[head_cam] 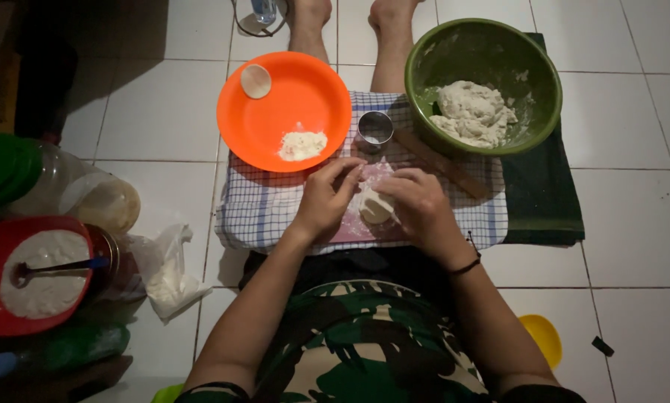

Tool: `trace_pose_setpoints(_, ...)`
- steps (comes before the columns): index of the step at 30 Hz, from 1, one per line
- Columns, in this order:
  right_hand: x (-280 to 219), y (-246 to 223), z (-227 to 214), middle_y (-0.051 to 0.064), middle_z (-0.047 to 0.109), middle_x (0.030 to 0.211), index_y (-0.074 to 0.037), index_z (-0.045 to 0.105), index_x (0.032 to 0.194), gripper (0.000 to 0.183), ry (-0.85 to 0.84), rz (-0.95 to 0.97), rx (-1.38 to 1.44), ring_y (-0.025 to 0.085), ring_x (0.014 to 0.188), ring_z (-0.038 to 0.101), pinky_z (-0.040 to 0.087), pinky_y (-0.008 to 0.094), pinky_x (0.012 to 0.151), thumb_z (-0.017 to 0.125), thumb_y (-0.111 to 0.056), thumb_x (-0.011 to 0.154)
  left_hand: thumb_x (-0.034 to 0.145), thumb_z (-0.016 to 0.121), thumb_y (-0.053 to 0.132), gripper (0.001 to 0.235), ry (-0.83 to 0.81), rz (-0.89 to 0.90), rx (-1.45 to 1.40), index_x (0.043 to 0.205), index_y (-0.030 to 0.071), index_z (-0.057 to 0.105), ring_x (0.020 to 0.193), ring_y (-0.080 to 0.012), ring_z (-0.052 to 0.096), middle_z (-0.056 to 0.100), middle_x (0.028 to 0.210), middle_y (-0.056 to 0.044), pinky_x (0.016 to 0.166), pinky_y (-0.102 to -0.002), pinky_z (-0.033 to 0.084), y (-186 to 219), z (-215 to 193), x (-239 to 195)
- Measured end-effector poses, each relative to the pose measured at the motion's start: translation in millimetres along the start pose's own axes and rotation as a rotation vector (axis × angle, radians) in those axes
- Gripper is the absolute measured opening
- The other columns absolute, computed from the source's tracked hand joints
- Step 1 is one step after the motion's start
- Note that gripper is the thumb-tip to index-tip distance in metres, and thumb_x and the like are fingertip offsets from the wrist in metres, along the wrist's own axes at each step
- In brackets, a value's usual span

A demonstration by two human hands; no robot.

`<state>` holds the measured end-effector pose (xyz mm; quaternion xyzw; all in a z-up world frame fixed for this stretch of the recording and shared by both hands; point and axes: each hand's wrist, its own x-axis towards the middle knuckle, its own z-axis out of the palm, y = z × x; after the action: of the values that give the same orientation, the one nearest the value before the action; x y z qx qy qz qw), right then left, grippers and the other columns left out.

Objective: Preparing dumplings by rolling out dough, cutting circular wrappers with a mold, and folding them into shape while sitting on the floor.

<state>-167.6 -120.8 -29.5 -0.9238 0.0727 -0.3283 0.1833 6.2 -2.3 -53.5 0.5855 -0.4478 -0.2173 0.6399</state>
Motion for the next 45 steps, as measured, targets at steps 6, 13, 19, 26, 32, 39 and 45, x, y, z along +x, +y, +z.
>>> trace_pose_setpoints(6, -29.6, -8.3, -0.1, -0.001, 0.063, 0.146, -0.024, 0.066, 0.137, 0.036, -0.329, -0.041, -0.246, 0.029, 0.146, 0.045, 0.034, 0.054, 0.109, 0.061, -0.031, 0.102, 0.103, 0.063, 0.017, 0.02, -0.001, 0.044, 0.052, 0.115, 0.005, 0.073, 0.079, -0.0257, 0.077, 0.075, 0.087, -0.014, 0.067, -0.036, 0.063, -7.9, 0.6, 1.3)
trace_pose_setpoints(13, -39.1, -17.4, 9.7, -0.003, 0.057, 0.152, -0.024, 0.059, 0.144, 0.05, -0.326, -0.103, -0.314, 0.027, 0.148, 0.042, 0.029, 0.056, 0.116, 0.061, -0.046, 0.099, 0.103, 0.06, 0.015, 0.02, -0.029, 0.055, 0.167, 0.114, 0.004, 0.072, 0.083, -0.0346, 0.076, 0.075, 0.087, -0.016, 0.072, -0.042, 0.062, 1.9, -0.1, 1.0)
trace_pose_setpoints(19, -47.3, -8.1, 2.4, -0.008, 0.069, 0.137, -0.026, 0.07, 0.132, 0.035, -0.239, -0.027, -0.35, 0.031, 0.149, 0.043, 0.034, 0.063, 0.113, 0.061, -0.037, 0.1, 0.103, 0.061, 0.016, 0.02, -0.039, 0.065, 0.158, 0.113, 0.003, 0.072, 0.084, -0.034, 0.076, 0.074, 0.089, -0.018, 0.074, -0.042, 0.061, 3.4, 1.9, 0.8)
trace_pose_setpoints(26, -45.3, -6.6, 17.3, -0.008, 0.069, 0.135, -0.027, 0.073, 0.122, 0.028, -0.184, -0.021, -0.272, 0.029, 0.146, 0.047, 0.036, 0.058, 0.111, 0.066, -0.036, 0.097, 0.1, 0.066, 0.016, 0.019, -0.059, 0.1, 0.231, 0.111, 0.004, 0.074, 0.1, -0.0383, 0.073, 0.075, 0.098, -0.017, 0.087, -0.044, 0.058, 1.7, -1.0, -2.8)
trace_pose_setpoints(32, -30.1, -1.6, 19.0, -0.002, 0.066, 0.135, -0.026, 0.072, 0.123, 0.034, -0.082, 0.152, -0.454, 0.032, 0.135, 0.053, 0.043, 0.049, 0.095, 0.071, -0.04, 0.091, 0.099, 0.067, 0.016, 0.019, -0.11, 0.193, 0.236, 0.108, 0.001, 0.075, 0.109, -0.0394, 0.069, 0.075, 0.102, -0.019, 0.096, -0.047, 0.054, -1.3, 3.6, 4.4)
trace_pose_setpoints(39, -26.0, 4.5, 34.1, -0.009, 0.067, 0.103, -0.031, 0.07, 0.097, 0.015, -0.116, 0.336, -0.214, 0.025, 0.126, 0.058, 0.045, 0.045, 0.089, 0.074, -0.041, 0.088, 0.089, 0.081, 0.019, 0.025, -0.108, 0.234, 0.136, 0.111, 0.009, 0.078, 0.115, -0.0327, 0.066, 0.076, 0.096, -0.008, 0.103, -0.045, 0.05, -5.4, -1.1, 1.3)
trace_pose_setpoints(45, -32.7, 30.2, 48.9, -0.01, 0.075, 0.085, -0.029, 0.076, 0.09, 0.015, 0.03, 0.321, -0.026, 0.02, 0.093, 0.067, 0.05, 0.037, 0.072, 0.081, -0.02, 0.078, 0.084, 0.084, 0.019, 0.024, -0.166, 0.228, 0.162, 0.105, 0.01, 0.078, 0.123, -0.0353, 0.061, 0.076, 0.097, -0.007, 0.11, -0.049, 0.044, -30.4, -0.8, 0.6)
